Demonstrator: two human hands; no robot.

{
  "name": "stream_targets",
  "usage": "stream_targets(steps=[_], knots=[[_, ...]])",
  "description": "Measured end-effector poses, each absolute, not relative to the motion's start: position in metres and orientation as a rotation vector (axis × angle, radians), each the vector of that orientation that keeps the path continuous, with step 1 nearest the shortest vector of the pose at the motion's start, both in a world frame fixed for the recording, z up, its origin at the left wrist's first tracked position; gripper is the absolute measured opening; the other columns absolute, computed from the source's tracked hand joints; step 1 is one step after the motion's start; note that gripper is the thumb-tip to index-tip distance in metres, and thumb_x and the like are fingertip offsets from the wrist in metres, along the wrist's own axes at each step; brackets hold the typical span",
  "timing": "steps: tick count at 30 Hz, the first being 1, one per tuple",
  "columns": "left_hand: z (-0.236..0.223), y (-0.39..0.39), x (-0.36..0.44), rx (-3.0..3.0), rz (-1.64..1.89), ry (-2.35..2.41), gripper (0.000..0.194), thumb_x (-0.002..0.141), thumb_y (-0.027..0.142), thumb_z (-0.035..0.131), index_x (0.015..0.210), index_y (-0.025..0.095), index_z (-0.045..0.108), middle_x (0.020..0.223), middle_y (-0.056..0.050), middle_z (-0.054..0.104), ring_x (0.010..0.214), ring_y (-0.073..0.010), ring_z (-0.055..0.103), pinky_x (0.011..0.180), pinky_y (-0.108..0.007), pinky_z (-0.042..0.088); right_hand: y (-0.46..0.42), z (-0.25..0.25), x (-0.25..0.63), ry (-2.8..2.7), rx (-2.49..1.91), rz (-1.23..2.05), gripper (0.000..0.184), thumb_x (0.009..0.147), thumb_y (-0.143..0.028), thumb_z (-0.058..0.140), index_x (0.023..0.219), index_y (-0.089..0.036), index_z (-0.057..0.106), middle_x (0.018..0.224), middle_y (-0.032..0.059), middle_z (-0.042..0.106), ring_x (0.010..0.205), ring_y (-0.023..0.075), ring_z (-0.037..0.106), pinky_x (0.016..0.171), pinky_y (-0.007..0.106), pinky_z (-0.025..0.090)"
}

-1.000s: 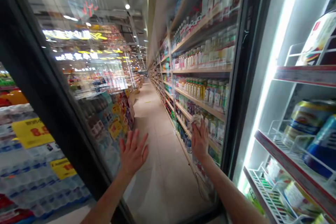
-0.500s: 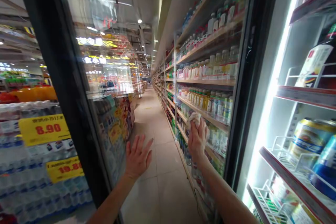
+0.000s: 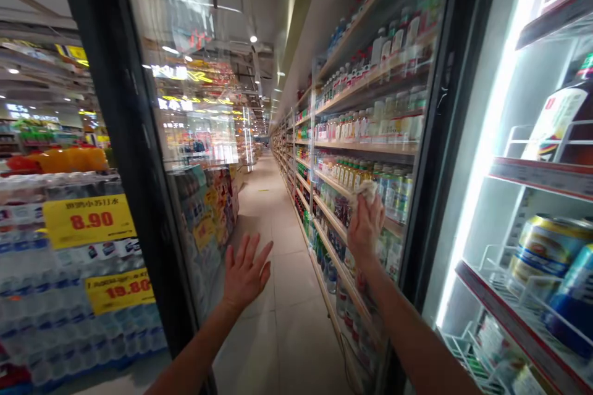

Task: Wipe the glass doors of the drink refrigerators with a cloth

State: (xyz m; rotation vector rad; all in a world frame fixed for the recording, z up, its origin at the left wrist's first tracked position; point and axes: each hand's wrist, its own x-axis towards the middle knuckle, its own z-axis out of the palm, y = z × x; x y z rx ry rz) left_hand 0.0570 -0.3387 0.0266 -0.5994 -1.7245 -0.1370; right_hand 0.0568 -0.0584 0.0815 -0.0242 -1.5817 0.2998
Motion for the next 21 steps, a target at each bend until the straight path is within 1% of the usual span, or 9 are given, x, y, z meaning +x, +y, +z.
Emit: stream_targets(steps=[2,6,9,12,16,18,21], knots=[[0.026,-0.339,0.054,-0.604,-0.135,-1.722,0.062,0.079,0.026,0.055,0.135,0.033,0.03,0.141,-0.007,0.034,0.134,-0.0236,0.024,0.109,-0.049,0.014,-0.058,0.091,0.053,-1.54,-0.094,0.35,0.046,0.087,-0.02,0.035,0.132,-0.017,0.041,0.145,0.0166,0.025,0.134,0.0293,0.023,0.102,0.055,0.026],[0.025,-0.34,0.045,-0.632,-0.19,-1.721,0.063,0.079,0.029,0.056,0.136,0.034,0.028,0.143,-0.005,0.03,0.135,-0.0229,0.022,0.11,-0.047,0.011,-0.088,0.079,0.052,-1.669,0.177,0.144,0.044,0.084,-0.016,0.04,0.126,-0.022,0.048,0.145,0.0111,0.029,0.135,0.0267,0.022,0.106,0.051,0.024],[0.024,-0.342,0.034,-0.652,-0.215,-1.732,0.062,0.079,0.03,0.056,0.135,0.035,0.03,0.144,-0.004,0.029,0.135,-0.023,0.021,0.111,-0.046,0.01,-0.102,0.063,0.053,-1.72,0.237,0.069,0.042,0.082,-0.016,0.044,0.122,-0.022,0.052,0.143,0.0103,0.032,0.135,0.0263,0.022,0.106,0.05,0.024],[0.023,-0.343,0.02,-0.663,-0.23,-1.742,0.058,0.079,0.03,0.055,0.134,0.034,0.034,0.142,-0.005,0.033,0.135,-0.023,0.022,0.111,-0.046,0.009,-0.1,0.061,0.049,-1.744,0.247,0.036,0.04,0.083,-0.016,0.044,0.121,-0.023,0.053,0.142,0.0101,0.034,0.135,0.0254,0.023,0.106,0.049,0.024],[0.023,-0.346,0.005,-0.678,-0.215,-1.727,0.05,0.08,0.03,0.054,0.129,0.032,0.043,0.137,-0.007,0.041,0.134,-0.0222,0.025,0.111,-0.045,0.012,-0.1,0.079,0.033,-1.649,0.164,0.063,0.04,0.085,-0.016,0.04,0.123,-0.02,0.052,0.142,0.0129,0.033,0.134,0.0267,0.025,0.105,0.05,0.025],[0.023,-0.347,-0.002,-0.692,-0.214,-1.713,0.048,0.08,0.03,0.054,0.127,0.03,0.046,0.135,-0.007,0.044,0.133,-0.022,0.026,0.11,-0.045,0.012,-0.111,0.092,0.023,-1.561,0.089,0.097,0.04,0.085,-0.017,0.039,0.124,-0.019,0.051,0.142,0.0146,0.033,0.133,0.0277,0.026,0.104,0.051,0.025],[0.024,-0.349,-0.011,-0.712,-0.22,-1.688,0.046,0.079,0.029,0.054,0.125,0.029,0.048,0.134,-0.007,0.045,0.134,-0.0223,0.026,0.11,-0.046,0.014,-0.138,0.101,0.01,-1.516,0.072,0.092,0.04,0.086,-0.019,0.039,0.124,-0.02,0.051,0.142,0.0139,0.034,0.133,0.0274,0.027,0.104,0.051,0.026]])
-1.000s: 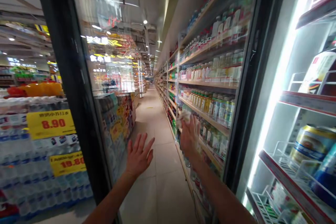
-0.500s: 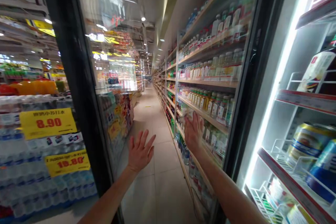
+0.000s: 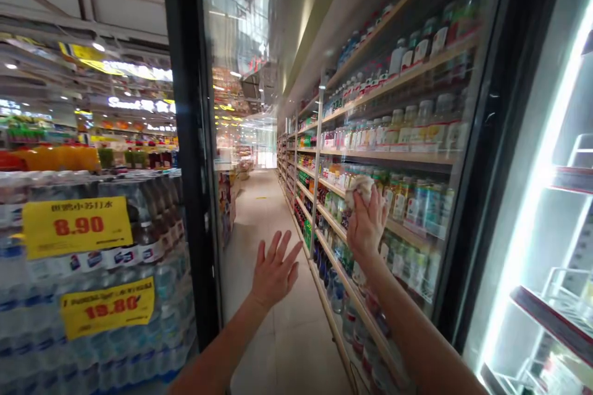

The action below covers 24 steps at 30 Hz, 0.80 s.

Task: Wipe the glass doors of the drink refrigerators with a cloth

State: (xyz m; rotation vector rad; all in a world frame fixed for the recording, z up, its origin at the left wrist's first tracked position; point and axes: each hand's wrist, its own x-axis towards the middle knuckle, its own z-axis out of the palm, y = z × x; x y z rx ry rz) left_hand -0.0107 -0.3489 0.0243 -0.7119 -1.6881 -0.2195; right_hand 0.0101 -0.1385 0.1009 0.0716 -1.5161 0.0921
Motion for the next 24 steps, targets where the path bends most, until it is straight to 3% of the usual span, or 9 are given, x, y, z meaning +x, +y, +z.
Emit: stream_targets(steps=[5,11,19,24], knots=[[0.024,-0.355,-0.027,-0.762,-0.238,-1.665,0.046,0.079,0.031,0.055,0.125,0.028,0.048,0.136,-0.007,0.044,0.134,-0.022,0.025,0.11,-0.045,0.014,-0.162,0.075,0.0,-1.603,0.313,-0.116,0.036,0.082,-0.014,0.046,0.114,-0.026,0.058,0.134,0.0076,0.046,0.132,0.022,0.031,0.108,0.045,0.024],[0.022,-0.357,-0.04,-0.782,-0.207,-1.67,0.047,0.08,0.028,0.053,0.127,0.03,0.045,0.135,-0.005,0.046,0.133,-0.0198,0.027,0.11,-0.042,0.016,-0.081,0.076,0.0,-1.435,-0.128,0.128,0.046,0.086,-0.02,0.039,0.132,-0.019,0.041,0.146,0.0158,0.026,0.133,0.0287,0.027,0.102,0.055,0.027],[0.021,-0.345,-0.042,-0.7,-0.147,-1.624,0.055,0.08,0.026,0.053,0.132,0.03,0.038,0.14,-0.006,0.037,0.134,-0.0219,0.025,0.11,-0.044,0.018,-0.05,0.071,0.01,-1.534,0.116,0.054,0.039,0.085,-0.018,0.043,0.123,-0.021,0.053,0.143,0.0123,0.032,0.132,0.0286,0.03,0.106,0.053,0.024],[0.009,-0.342,-0.039,-0.684,-0.113,-1.629,0.059,0.08,0.025,0.054,0.135,0.03,0.033,0.143,-0.006,0.031,0.135,-0.0221,0.022,0.11,-0.046,0.017,-0.078,0.017,0.014,-1.62,0.186,0.053,0.036,0.084,-0.016,0.043,0.118,-0.018,0.056,0.142,0.0134,0.034,0.133,0.0279,0.028,0.107,0.05,0.023]])
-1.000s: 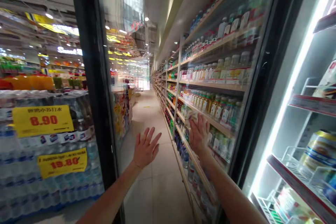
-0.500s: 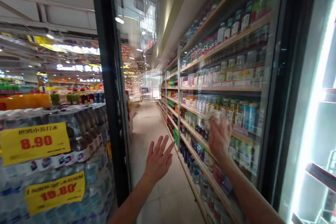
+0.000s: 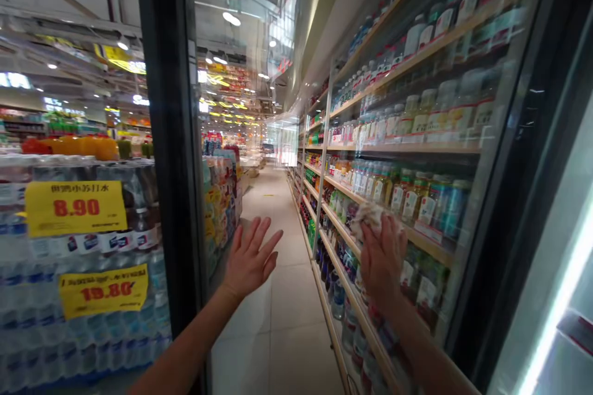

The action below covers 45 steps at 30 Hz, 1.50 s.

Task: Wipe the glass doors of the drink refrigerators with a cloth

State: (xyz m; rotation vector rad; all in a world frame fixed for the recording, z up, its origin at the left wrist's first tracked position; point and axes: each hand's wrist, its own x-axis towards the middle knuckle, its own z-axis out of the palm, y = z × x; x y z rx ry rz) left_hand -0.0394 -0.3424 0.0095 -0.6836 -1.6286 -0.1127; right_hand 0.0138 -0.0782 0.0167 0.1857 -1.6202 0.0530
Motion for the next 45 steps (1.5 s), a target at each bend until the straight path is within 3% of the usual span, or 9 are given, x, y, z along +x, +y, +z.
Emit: stream_targets(steps=[7,18,23,28,34,38,41,43,45], knots=[[-0.086,-0.355,-0.03,-0.531,-0.105,-1.618,0.067,0.081,0.022,0.051,0.141,0.023,0.019,0.146,-0.009,0.022,0.136,-0.0214,0.015,0.111,-0.045,0.015,-0.111,-0.017,0.002,-1.574,0.268,-0.011,0.037,0.084,-0.019,0.044,0.119,-0.024,0.054,0.143,0.009,0.034,0.133,0.0248,0.028,0.109,0.048,0.019],[-0.144,-0.391,-0.045,-0.483,-0.076,-1.523,0.062,0.085,0.036,0.046,0.14,0.02,0.023,0.143,-0.011,0.031,0.135,-0.0218,0.022,0.109,-0.04,0.019,-0.179,-0.098,-0.008,-1.611,0.603,-0.244,0.041,0.083,-0.015,0.045,0.121,-0.027,0.053,0.14,0.0032,0.04,0.133,0.0197,0.029,0.11,0.046,0.019],[-0.169,-0.4,-0.05,-0.454,-0.25,-1.465,0.058,0.086,0.039,0.042,0.136,0.012,0.03,0.144,-0.015,0.03,0.135,-0.0235,0.021,0.109,-0.042,0.02,-0.179,-0.075,-0.006,-1.533,0.289,-0.01,0.052,0.086,-0.023,0.018,0.125,-0.008,0.049,0.144,0.0118,0.03,0.132,0.0303,0.025,0.104,0.048,0.018],[-0.188,-0.428,-0.039,-0.599,-0.41,-1.454,0.045,0.09,0.03,0.032,0.13,0.012,0.037,0.141,-0.014,0.034,0.134,-0.0192,0.024,0.109,-0.039,0.025,-0.225,-0.129,-0.007,-1.642,0.622,-0.208,0.043,0.082,-0.015,0.048,0.124,-0.025,0.05,0.143,0.004,0.035,0.134,0.0217,0.026,0.109,0.048,0.021],[-0.229,-0.461,0.002,-0.648,-0.53,-1.501,0.046,0.091,0.032,0.03,0.134,0.015,0.03,0.142,-0.015,0.033,0.133,-0.0177,0.027,0.109,-0.037,0.026,-0.289,-0.117,0.0,-1.71,0.541,-0.056,0.042,0.085,-0.015,0.043,0.127,-0.021,0.045,0.146,0.0075,0.029,0.135,0.0275,0.023,0.107,0.055,0.019],[-0.252,-0.465,0.024,-0.63,-0.544,-1.525,0.049,0.091,0.035,0.029,0.135,0.013,0.028,0.143,-0.015,0.03,0.133,-0.0196,0.027,0.108,-0.038,0.027,-0.319,-0.217,0.022,-1.729,0.847,-0.288,0.034,0.089,-0.021,0.037,0.121,-0.021,0.051,0.141,0.0019,0.038,0.133,0.0223,0.029,0.109,0.046,0.024],[-0.264,-0.461,0.036,-0.64,-0.563,-1.563,0.05,0.091,0.036,0.03,0.135,0.013,0.028,0.145,-0.012,0.027,0.134,-0.0208,0.024,0.11,-0.039,0.024,-0.311,-0.291,0.048,-1.794,0.938,-0.38,0.031,0.089,-0.024,0.038,0.115,-0.032,0.053,0.136,-0.0109,0.045,0.13,0.0099,0.033,0.11,0.03,0.026],[-0.268,-0.455,0.039,-0.645,-0.564,-1.569,0.05,0.091,0.035,0.03,0.136,0.014,0.028,0.146,-0.01,0.025,0.135,-0.0207,0.022,0.112,-0.039,0.022,-0.294,-0.295,0.058,-1.829,0.859,-0.322,0.033,0.09,-0.023,0.037,0.118,-0.035,0.05,0.137,-0.0132,0.043,0.131,0.0071,0.03,0.111,0.029,0.024],[-0.273,-0.445,0.038,-0.618,-0.552,-1.556,0.051,0.091,0.035,0.03,0.136,0.012,0.026,0.146,-0.01,0.025,0.135,-0.0211,0.021,0.112,-0.041,0.022,-0.273,-0.271,0.059,-1.849,0.639,-0.182,0.038,0.091,-0.021,0.032,0.127,-0.028,0.043,0.144,-0.0038,0.034,0.135,0.014,0.022,0.112,0.04,0.019]])
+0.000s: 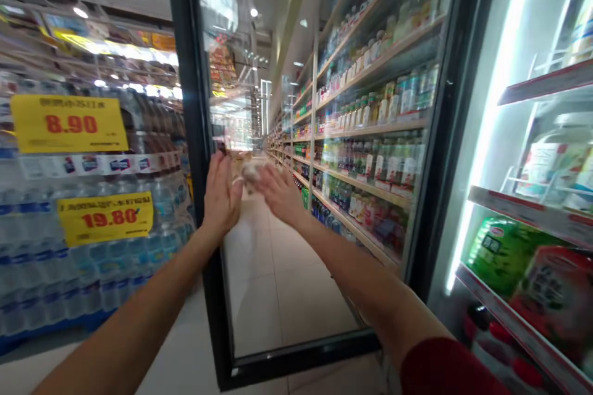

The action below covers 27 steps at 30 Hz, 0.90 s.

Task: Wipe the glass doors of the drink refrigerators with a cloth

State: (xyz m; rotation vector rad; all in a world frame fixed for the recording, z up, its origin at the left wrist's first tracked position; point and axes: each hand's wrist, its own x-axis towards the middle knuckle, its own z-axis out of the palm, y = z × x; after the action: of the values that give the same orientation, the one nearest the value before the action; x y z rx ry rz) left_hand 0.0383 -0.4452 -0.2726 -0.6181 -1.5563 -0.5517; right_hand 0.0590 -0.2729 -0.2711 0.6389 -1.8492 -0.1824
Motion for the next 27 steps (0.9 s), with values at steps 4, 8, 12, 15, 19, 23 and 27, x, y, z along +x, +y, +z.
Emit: stream_targets(steps=[4,8,12,15,19,23,27], knots=[[-0.283,-0.428,0.036,-0.527,-0.451,-1.574,0.054,0.088,0.035,0.037,0.137,0.016,0.026,0.148,-0.005,0.02,0.136,-0.0265,0.016,0.112,-0.049,0.018,-0.244,-0.242,0.062,-1.808,0.353,-0.016,0.042,0.092,-0.021,0.031,0.134,-0.023,0.035,0.148,0.0062,0.022,0.137,0.0226,0.013,0.109,0.051,0.015],[-0.291,-0.423,0.045,-0.459,-0.348,-1.555,0.057,0.085,0.034,0.043,0.139,0.025,0.025,0.149,0.0,0.017,0.137,-0.0257,0.014,0.111,-0.051,0.019,-0.248,-0.274,0.076,-1.755,0.645,-0.179,0.039,0.093,-0.023,0.025,0.126,-0.029,0.044,0.143,-0.0055,0.035,0.135,0.0155,0.021,0.111,0.041,0.018],[-0.291,-0.423,0.059,-0.44,-0.312,-1.545,0.057,0.085,0.036,0.042,0.138,0.019,0.028,0.148,-0.004,0.022,0.136,-0.0264,0.017,0.11,-0.051,0.021,-0.238,-0.253,0.072,-1.706,0.483,-0.007,0.041,0.091,-0.023,0.026,0.129,-0.027,0.043,0.145,-0.0015,0.031,0.136,0.0183,0.02,0.111,0.045,0.013],[-0.29,-0.422,0.069,-0.443,-0.299,-1.58,0.057,0.085,0.038,0.043,0.136,0.017,0.03,0.149,-0.003,0.02,0.136,-0.0267,0.016,0.112,-0.047,0.018,-0.202,-0.222,0.063,-1.619,0.251,0.21,0.041,0.089,-0.022,0.035,0.13,-0.024,0.044,0.146,0.0055,0.03,0.136,0.0221,0.021,0.109,0.051,0.016],[-0.289,-0.42,0.081,-0.408,-0.254,-1.561,0.059,0.084,0.037,0.047,0.136,0.016,0.03,0.147,-0.009,0.024,0.136,-0.0277,0.017,0.11,-0.047,0.019,-0.166,-0.236,0.063,-1.412,0.008,0.435,0.042,0.089,-0.022,0.031,0.127,-0.017,0.047,0.142,0.0149,0.032,0.134,0.027,0.026,0.103,0.056,0.024],[-0.288,-0.415,0.089,-0.345,-0.194,-1.525,0.065,0.081,0.033,0.051,0.139,0.018,0.025,0.145,-0.013,0.026,0.136,-0.0278,0.018,0.108,-0.048,0.022,-0.157,-0.275,0.07,-1.502,0.347,0.21,0.041,0.086,-0.02,0.037,0.125,-0.026,0.049,0.143,0.0087,0.034,0.135,0.0228,0.024,0.106,0.051,0.024],[-0.288,-0.395,0.096,-0.321,-0.187,-1.548,0.067,0.081,0.028,0.05,0.14,0.021,0.02,0.146,-0.013,0.024,0.136,-0.027,0.018,0.108,-0.05,0.018,-0.081,-0.263,0.068,-1.488,0.229,0.281,0.041,0.083,-0.02,0.039,0.121,-0.024,0.054,0.138,0.0091,0.042,0.132,0.0232,0.03,0.106,0.051,0.024]])
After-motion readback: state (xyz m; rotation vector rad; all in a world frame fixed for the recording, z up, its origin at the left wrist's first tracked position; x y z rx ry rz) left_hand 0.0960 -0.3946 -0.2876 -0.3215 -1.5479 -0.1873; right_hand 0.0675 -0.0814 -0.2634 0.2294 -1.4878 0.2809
